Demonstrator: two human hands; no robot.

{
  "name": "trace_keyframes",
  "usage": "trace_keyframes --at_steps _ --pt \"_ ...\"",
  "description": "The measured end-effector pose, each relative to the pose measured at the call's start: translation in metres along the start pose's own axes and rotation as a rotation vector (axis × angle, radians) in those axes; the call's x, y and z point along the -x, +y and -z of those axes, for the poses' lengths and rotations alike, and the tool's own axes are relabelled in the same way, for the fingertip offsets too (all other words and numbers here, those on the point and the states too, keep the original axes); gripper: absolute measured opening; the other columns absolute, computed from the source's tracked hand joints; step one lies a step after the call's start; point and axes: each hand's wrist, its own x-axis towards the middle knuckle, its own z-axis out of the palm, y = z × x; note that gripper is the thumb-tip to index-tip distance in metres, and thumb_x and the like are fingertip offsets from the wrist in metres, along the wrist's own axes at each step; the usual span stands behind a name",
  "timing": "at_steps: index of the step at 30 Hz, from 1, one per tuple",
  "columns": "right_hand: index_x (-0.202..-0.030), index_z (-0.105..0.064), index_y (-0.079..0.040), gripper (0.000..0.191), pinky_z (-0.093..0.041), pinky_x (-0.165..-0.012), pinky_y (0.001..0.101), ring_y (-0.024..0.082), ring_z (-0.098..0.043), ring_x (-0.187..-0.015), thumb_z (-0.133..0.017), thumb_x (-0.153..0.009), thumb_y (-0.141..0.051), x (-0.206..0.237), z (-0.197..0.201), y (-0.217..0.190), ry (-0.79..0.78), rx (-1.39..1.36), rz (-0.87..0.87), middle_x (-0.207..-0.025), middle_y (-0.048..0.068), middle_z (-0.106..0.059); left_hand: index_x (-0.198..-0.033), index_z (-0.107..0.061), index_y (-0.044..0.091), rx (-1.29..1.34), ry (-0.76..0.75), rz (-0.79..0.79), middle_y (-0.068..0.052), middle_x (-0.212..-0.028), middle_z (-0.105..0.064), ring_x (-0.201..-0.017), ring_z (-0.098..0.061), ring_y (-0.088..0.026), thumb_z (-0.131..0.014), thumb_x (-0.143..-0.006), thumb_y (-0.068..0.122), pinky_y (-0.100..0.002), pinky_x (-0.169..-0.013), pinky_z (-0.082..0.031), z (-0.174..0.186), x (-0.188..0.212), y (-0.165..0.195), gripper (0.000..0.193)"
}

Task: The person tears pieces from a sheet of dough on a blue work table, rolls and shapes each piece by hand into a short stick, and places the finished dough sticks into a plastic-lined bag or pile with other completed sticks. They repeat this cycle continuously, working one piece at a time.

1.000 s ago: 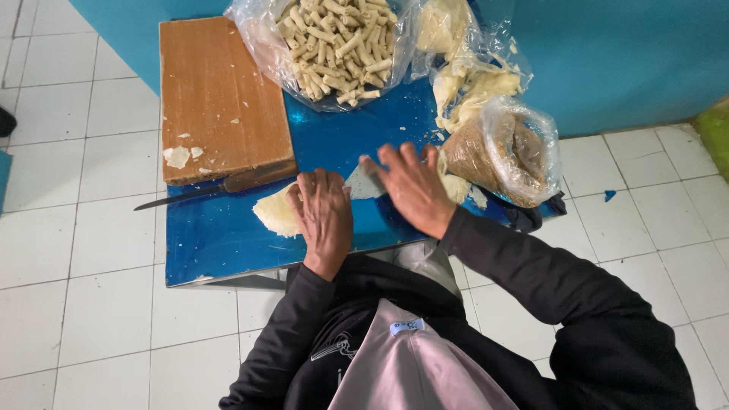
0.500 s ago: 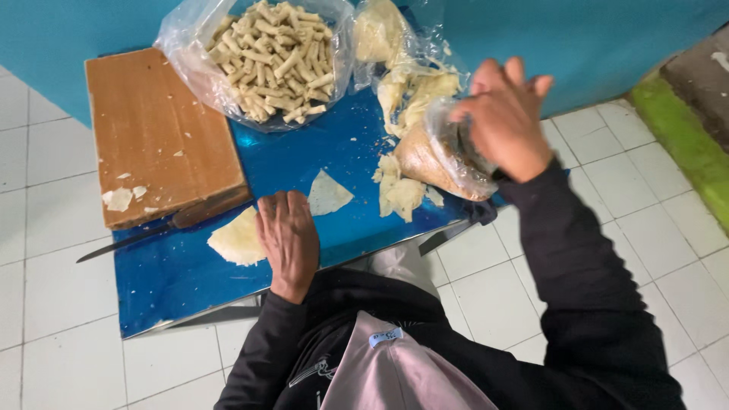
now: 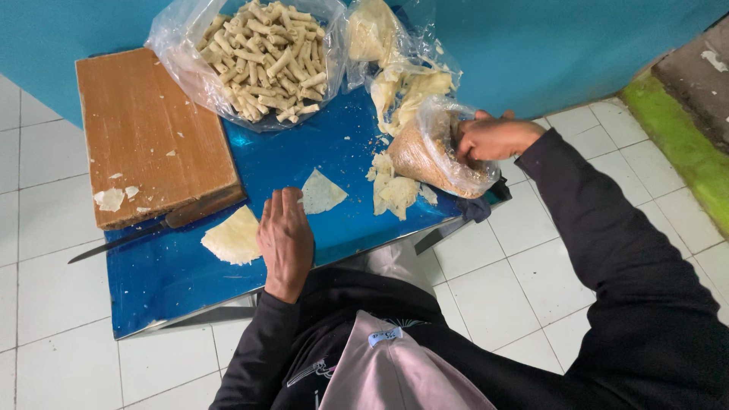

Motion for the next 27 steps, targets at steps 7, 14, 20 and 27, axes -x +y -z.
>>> trace_keyframes --at_steps 7,14,20,27 --pt "-0.097 -0.083 -0.035 0.033 -0.034 -0.105 0.0632 0.023 -0.045 -0.124 -0.054 -0.100 -0.019 0.003 0.038 0.004 0.081 -0.113 -0.040 -0.123 -0.006 -0.059 -0.109 -0.058 0.000 0.031 0.009 0.019 -0.017 -0.096 -0.062 -0.087 -0.063 -0.036 -0.060 -0.094 -0.005 -0.047 -0.071 -0.050 0.001 0.000 -0.001 0.015" --pt "-0.099 -0.081 -0.033 0.038 -0.045 -0.102 0.0400 0.018 -0.056 -0.103 -0.057 -0.085 -0.007 -0.065 0.066 -0.048 0.321 0.064 0.508 -0.091 -0.002 -0.065 -0.113 -0.057 0.001 0.193 0.022 0.098 -0.018 -0.095 -0.064 -0.086 -0.065 -0.037 -0.060 -0.093 -0.004 -0.047 -0.072 -0.051 0.007 -0.002 -0.005 0.020" --pt "-0.091 -0.081 -0.033 0.042 -0.042 -0.082 0.0501 0.027 -0.050 -0.110 -0.056 -0.080 -0.001 -0.113 0.042 -0.182 0.365 -0.166 0.558 -0.108 -0.003 -0.059 -0.116 -0.055 -0.001 0.336 -0.005 0.193 -0.018 -0.092 -0.065 -0.080 -0.068 -0.033 -0.063 -0.087 -0.007 -0.041 -0.067 -0.053 0.014 -0.008 -0.006 0.031" --pt "-0.097 -0.078 -0.032 0.034 -0.041 -0.083 0.0487 0.028 -0.049 -0.107 -0.071 -0.078 -0.005 -0.078 0.013 -0.223 0.646 -0.383 0.616 -0.109 0.000 -0.053 -0.117 -0.055 -0.001 0.476 -0.024 0.234 -0.015 -0.091 -0.066 -0.075 -0.069 -0.025 -0.065 -0.092 -0.006 -0.034 -0.067 -0.055 0.011 -0.011 -0.014 0.028"
